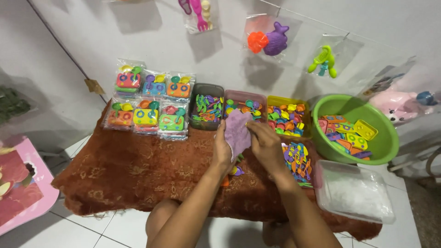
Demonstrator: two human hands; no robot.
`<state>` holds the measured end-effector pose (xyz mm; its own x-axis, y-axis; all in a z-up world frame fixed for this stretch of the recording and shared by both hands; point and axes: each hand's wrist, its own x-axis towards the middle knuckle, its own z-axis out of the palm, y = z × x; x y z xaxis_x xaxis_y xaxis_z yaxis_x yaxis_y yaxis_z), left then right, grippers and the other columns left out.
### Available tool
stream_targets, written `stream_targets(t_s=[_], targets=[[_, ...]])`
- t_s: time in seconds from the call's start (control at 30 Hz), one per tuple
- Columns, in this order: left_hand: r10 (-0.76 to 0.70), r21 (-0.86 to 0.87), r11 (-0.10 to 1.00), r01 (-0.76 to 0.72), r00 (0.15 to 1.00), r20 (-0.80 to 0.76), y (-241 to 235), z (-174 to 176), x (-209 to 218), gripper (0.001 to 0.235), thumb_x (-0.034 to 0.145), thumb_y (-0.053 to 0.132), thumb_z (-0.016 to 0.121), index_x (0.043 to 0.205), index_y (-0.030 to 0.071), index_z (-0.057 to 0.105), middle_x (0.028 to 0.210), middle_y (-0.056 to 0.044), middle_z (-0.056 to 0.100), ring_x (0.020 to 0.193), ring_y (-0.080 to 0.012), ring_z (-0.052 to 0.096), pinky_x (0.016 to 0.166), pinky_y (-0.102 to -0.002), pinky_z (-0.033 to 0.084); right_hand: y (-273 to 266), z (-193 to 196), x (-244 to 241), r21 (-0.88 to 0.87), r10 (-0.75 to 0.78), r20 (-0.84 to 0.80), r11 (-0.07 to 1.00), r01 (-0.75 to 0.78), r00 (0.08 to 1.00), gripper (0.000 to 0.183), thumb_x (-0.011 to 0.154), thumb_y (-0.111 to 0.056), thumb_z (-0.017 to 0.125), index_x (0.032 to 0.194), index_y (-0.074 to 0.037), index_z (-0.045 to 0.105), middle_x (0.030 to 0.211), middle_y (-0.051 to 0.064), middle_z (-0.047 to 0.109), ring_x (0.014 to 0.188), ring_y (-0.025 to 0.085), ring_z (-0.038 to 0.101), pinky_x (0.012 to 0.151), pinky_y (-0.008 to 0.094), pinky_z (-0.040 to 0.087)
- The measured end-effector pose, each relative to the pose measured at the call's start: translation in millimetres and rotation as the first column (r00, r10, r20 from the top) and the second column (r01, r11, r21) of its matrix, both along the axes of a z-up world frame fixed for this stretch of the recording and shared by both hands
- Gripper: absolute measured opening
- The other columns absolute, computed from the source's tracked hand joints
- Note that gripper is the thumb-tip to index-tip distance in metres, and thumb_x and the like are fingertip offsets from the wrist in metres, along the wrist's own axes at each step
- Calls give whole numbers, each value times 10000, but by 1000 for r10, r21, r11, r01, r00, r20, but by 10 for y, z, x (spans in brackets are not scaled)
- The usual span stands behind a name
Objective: The person sits on the floor and wipes small plastic toys with a cloth. They pick up individual toys from a container, wipe them, and place them back into the container or onto the floor.
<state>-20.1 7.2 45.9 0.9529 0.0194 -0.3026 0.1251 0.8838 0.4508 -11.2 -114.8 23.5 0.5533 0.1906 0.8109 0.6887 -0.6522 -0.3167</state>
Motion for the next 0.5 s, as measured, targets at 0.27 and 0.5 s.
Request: stream_targets(t_s=[0.27,0.5], targets=[[-8,11,1000,8,1000,20,22,-180,159,534,953,471,598,1292,64,667,1250,-149,697,1143,-270,652,1060,-455,501,123,-11,-103,-7,52,-13,999,-52,999,251,884,90,692,1065,-60,778,1047,132,774,995,352,741,871,439,602],[-13,14,1000,13,1000,11,-1,-52,27,508,937,413,642,1286,44,658,1244,-148,684,1167,-280,637,1072,-483,472,11,11,-50,76,23,-96,997,-15,995,190,885,56,725,1043,-38,773,1042,166,772,988,373,744,853,461,598]])
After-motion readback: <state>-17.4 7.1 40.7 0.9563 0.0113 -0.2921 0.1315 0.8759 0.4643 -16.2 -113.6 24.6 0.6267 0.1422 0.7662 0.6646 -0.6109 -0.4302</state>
